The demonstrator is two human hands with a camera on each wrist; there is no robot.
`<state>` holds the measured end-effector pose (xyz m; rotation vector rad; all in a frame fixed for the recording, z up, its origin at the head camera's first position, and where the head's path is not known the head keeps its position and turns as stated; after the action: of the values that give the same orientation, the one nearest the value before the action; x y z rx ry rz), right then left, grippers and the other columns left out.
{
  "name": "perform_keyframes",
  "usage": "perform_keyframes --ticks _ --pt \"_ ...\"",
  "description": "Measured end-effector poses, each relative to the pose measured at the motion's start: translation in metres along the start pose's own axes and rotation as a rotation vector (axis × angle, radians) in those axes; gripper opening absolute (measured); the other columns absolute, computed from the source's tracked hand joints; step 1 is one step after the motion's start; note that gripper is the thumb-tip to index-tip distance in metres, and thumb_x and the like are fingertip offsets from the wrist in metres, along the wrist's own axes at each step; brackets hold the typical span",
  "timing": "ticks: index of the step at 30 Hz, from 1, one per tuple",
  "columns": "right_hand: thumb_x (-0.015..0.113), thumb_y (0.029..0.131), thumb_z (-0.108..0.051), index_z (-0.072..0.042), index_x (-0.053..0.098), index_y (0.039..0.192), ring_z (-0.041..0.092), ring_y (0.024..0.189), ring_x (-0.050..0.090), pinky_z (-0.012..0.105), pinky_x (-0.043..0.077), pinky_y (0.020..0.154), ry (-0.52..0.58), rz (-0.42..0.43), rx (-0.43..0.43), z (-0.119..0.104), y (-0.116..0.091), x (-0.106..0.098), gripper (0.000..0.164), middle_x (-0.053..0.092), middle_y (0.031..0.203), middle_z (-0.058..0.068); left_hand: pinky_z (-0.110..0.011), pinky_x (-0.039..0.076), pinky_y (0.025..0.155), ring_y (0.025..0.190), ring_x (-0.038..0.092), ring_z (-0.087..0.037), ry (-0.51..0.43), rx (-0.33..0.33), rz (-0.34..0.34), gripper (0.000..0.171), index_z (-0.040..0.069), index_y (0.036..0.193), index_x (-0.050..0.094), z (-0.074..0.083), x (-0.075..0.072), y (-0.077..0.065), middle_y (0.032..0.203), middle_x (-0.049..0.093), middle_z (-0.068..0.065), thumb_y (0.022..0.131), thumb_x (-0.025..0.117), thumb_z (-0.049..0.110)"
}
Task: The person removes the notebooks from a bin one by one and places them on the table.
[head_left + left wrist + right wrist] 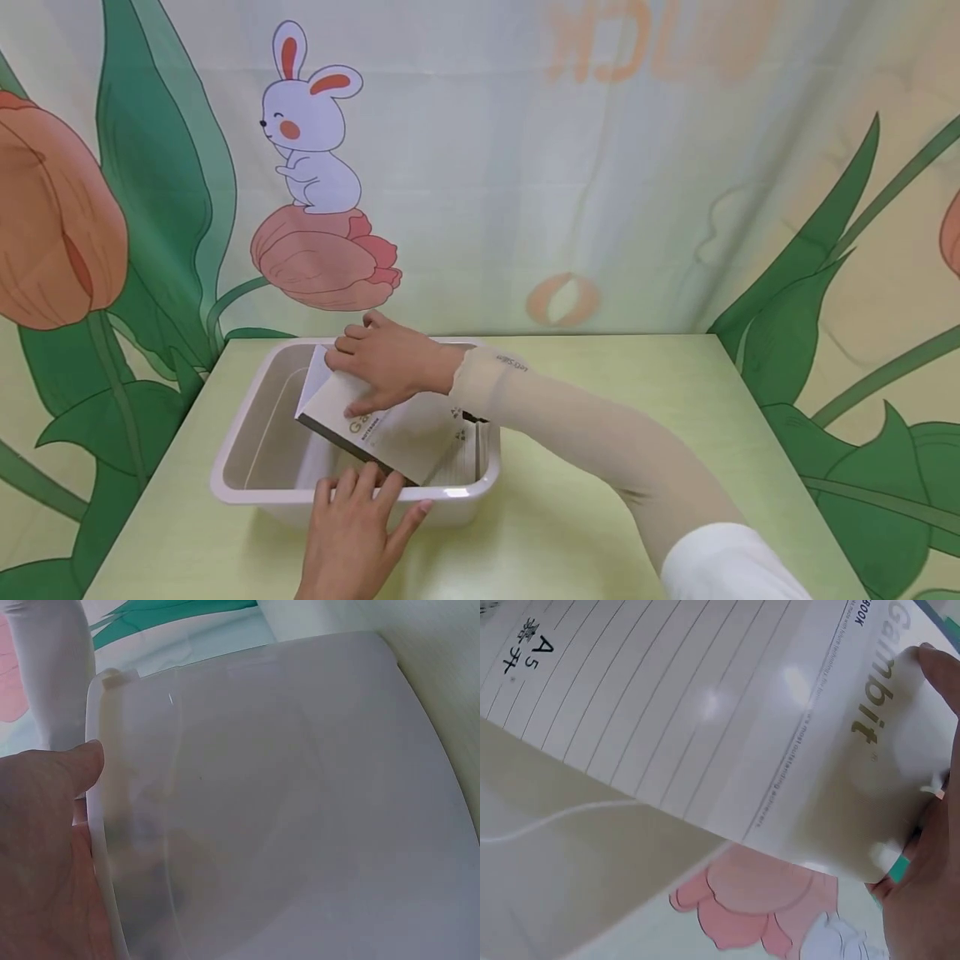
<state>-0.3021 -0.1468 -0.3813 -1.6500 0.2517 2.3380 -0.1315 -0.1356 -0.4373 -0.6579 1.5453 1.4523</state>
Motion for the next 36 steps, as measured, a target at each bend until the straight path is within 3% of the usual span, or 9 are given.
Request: perform_keyframes --ticks 8,14,19,23,30,36 --pt "0.044 0.084 -0.080 -0.021 0.048 0.115 0.013 0.113 0.045 0.040 0.026 0.111 0.044 0.194 0.120 0.031 -0.023 -0.042 0.066 0.054 0.112 -0.008 -0.042 0.034 0.078 0.083 0.051 -0.025 -0.001 0.002 -0.009 0.045 0.018 0.097 0.059 0.000 0.001 0.002 0.089 0.054 -0.002 0.090 0.054 0.062" --pt "0.050 0.085 -0.075 -0.020 0.053 0.119 0.013 0.114 0.048 0.039 0.027 0.110 0.104 0.399 0.211 0.052 -0.051 -0.074 0.064 0.056 0.119 -0.006 -0.042 0.033 0.078 0.081 0.049 -0.024 -0.001 0.008 0.009 0.047 0.017 0.095 0.058 -0.001 0.001 0.002 0.089 0.053 -0.002 0.091 0.051 0.063" --pt "0.060 0.085 -0.068 -0.014 0.055 0.111 0.016 0.102 0.049 0.041 0.031 0.105 0.130 0.588 0.269 0.069 -0.081 -0.094 0.060 0.056 0.103 -0.002 -0.042 0.034 0.080 0.082 0.048 -0.024 -0.009 -0.001 0.001 0.046 0.017 0.095 0.060 -0.002 0.002 0.001 0.089 0.052 -0.002 0.089 0.054 0.062" --pt "0.063 0.084 -0.063 -0.012 0.054 0.105 0.019 0.095 0.050 0.043 0.032 0.102 0.137 0.697 0.324 0.085 -0.112 -0.109 0.056 0.054 0.094 0.001 -0.041 0.034 0.082 0.084 0.048 -0.023 -0.007 -0.017 -0.025 0.045 0.018 0.096 0.061 -0.002 0.004 0.000 0.090 0.053 -0.001 0.088 0.057 0.062" --pt "0.043 0.087 -0.077 -0.006 0.053 0.097 0.026 0.086 0.051 0.049 0.032 0.096 0.157 0.873 0.460 0.112 -0.186 -0.117 0.072 0.055 0.089 0.008 -0.040 0.035 0.082 0.085 0.048 -0.022 0.014 -0.028 -0.067 0.045 0.019 0.097 0.062 0.001 0.006 -0.001 0.088 0.052 0.000 0.086 0.060 0.063" --pt "0.046 0.085 -0.078 -0.002 0.054 0.097 0.030 0.081 0.049 0.052 0.029 0.096 0.182 0.882 0.591 0.125 -0.245 -0.102 0.077 0.054 0.087 0.011 -0.041 0.034 0.082 0.084 0.047 -0.022 0.019 -0.042 -0.061 0.045 0.019 0.095 0.061 -0.001 0.005 -0.001 0.089 0.051 -0.001 0.086 0.061 0.063"
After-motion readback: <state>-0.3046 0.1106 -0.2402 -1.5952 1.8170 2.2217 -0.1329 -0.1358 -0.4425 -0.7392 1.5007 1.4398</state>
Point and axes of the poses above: each hand's wrist, its own y-axis towards the middle knuckle, its own x-axis out of the palm, z = x × y, the point moved 7 cm from there along y, towards the middle knuckle
